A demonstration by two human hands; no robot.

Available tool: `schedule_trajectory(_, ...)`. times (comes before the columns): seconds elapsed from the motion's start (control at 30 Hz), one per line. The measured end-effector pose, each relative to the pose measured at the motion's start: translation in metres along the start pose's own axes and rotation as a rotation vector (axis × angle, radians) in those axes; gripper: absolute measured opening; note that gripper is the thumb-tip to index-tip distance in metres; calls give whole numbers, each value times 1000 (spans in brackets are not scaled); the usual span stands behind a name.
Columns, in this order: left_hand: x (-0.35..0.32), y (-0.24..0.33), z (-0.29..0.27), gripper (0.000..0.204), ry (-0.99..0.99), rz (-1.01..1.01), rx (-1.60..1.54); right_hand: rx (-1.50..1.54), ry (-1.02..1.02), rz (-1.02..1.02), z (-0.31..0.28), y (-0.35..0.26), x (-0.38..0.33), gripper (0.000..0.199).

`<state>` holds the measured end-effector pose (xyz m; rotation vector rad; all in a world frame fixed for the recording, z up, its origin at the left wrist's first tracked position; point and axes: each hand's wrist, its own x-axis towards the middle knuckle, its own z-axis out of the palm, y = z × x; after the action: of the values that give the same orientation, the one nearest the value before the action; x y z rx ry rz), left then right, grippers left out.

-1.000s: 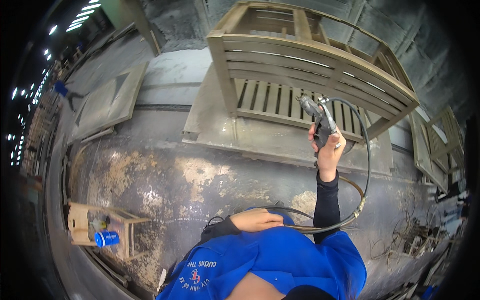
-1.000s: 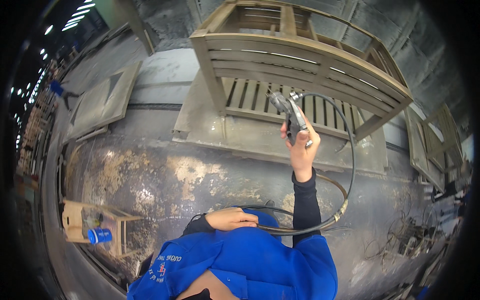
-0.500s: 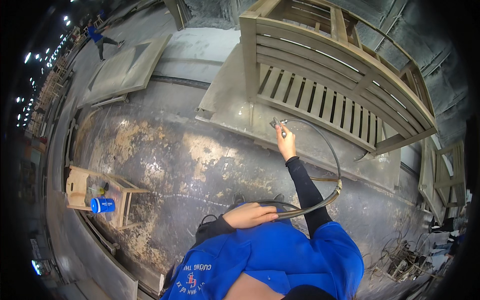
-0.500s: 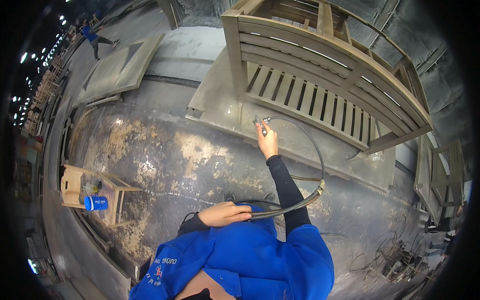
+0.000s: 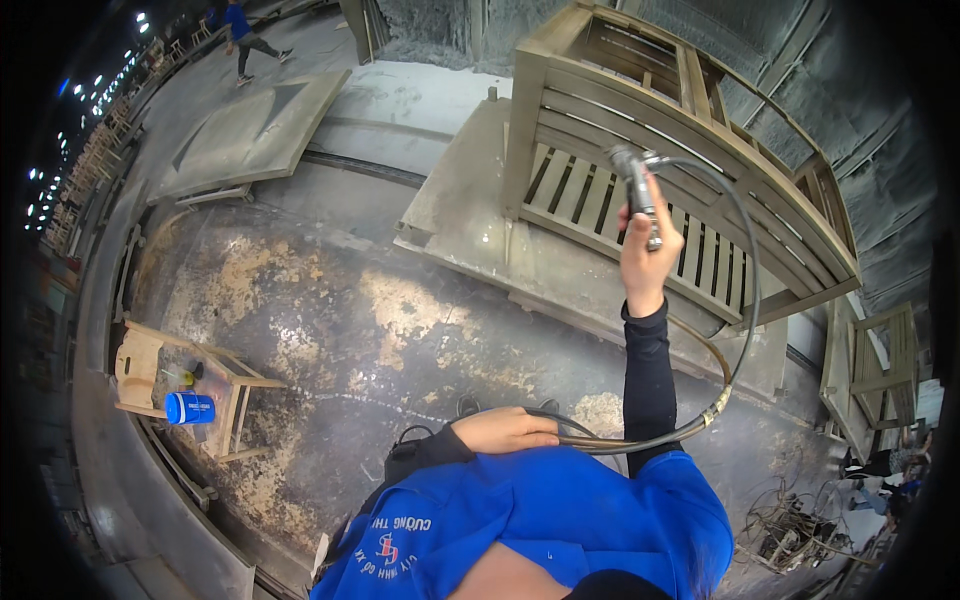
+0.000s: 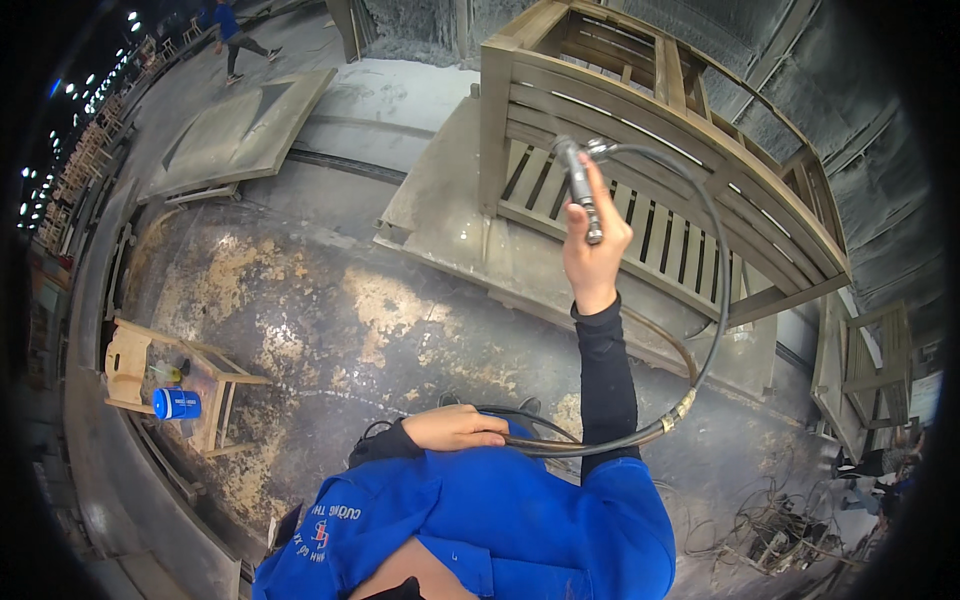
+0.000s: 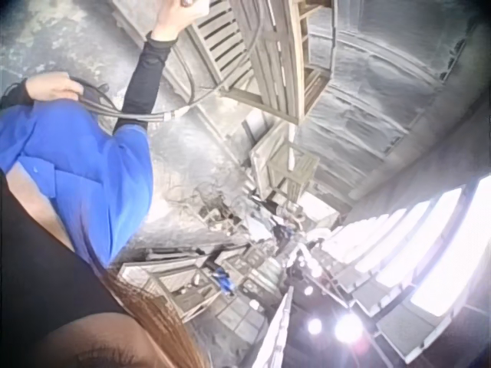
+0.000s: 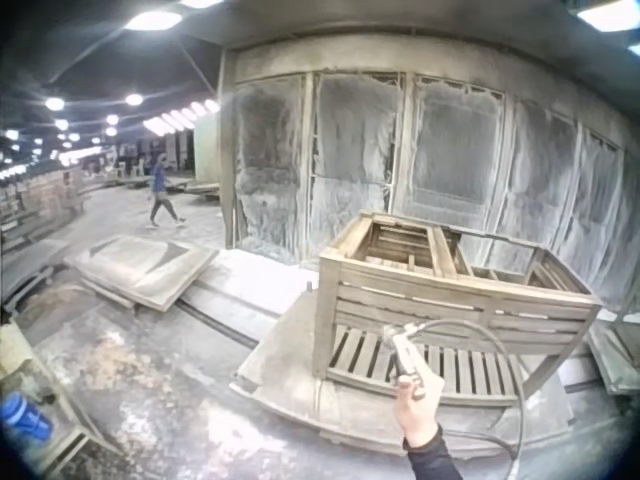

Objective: The person uses a spray gun to apply a light-colored coating to a wooden furniture frame. The person moves around the frame to cover multiple sides and then repositions the frame to access additional surfaces before continuing to spray.

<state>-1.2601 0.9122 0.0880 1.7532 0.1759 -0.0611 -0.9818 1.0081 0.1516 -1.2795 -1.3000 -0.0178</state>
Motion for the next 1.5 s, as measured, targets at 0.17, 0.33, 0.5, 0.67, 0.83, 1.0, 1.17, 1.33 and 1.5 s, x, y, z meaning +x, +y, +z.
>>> schedule_trajectory(0.17,-34,-13,-20,34,-12,-29,-8,-64,55,-98,26,-31,-2,66)
schedule_trajectory(0.33,-74,-30,-33,32,17,5,63,-246,-4,94,74,2,-83,55)
schedule_trajectory(0.5,-89,-42,-57,32,-18,-24,56,-356,-169,661,104,29,-147,52)
schedule_trajectory(0.67,-99,-66,-101,27,-41,-30,82,-344,-151,716,134,34,-156,53)
schedule_trajectory(0.83,-112,-101,-172,25,-74,-103,82,-430,-145,758,193,70,-144,59)
schedule_trajectory(1.0,-140,-129,-279,22,-63,-139,52,-495,-184,894,270,89,-143,65)
schedule_trajectory(1.17,-152,-154,-375,20,-111,-134,78,-621,-98,763,353,117,-127,55)
schedule_trajectory(1.33,-157,-177,-445,20,-204,-142,44,-706,-224,934,409,140,-113,46)
schedule_trajectory(1.5,-158,-203,-517,26,-341,29,27,-727,-5,929,434,99,-76,49)
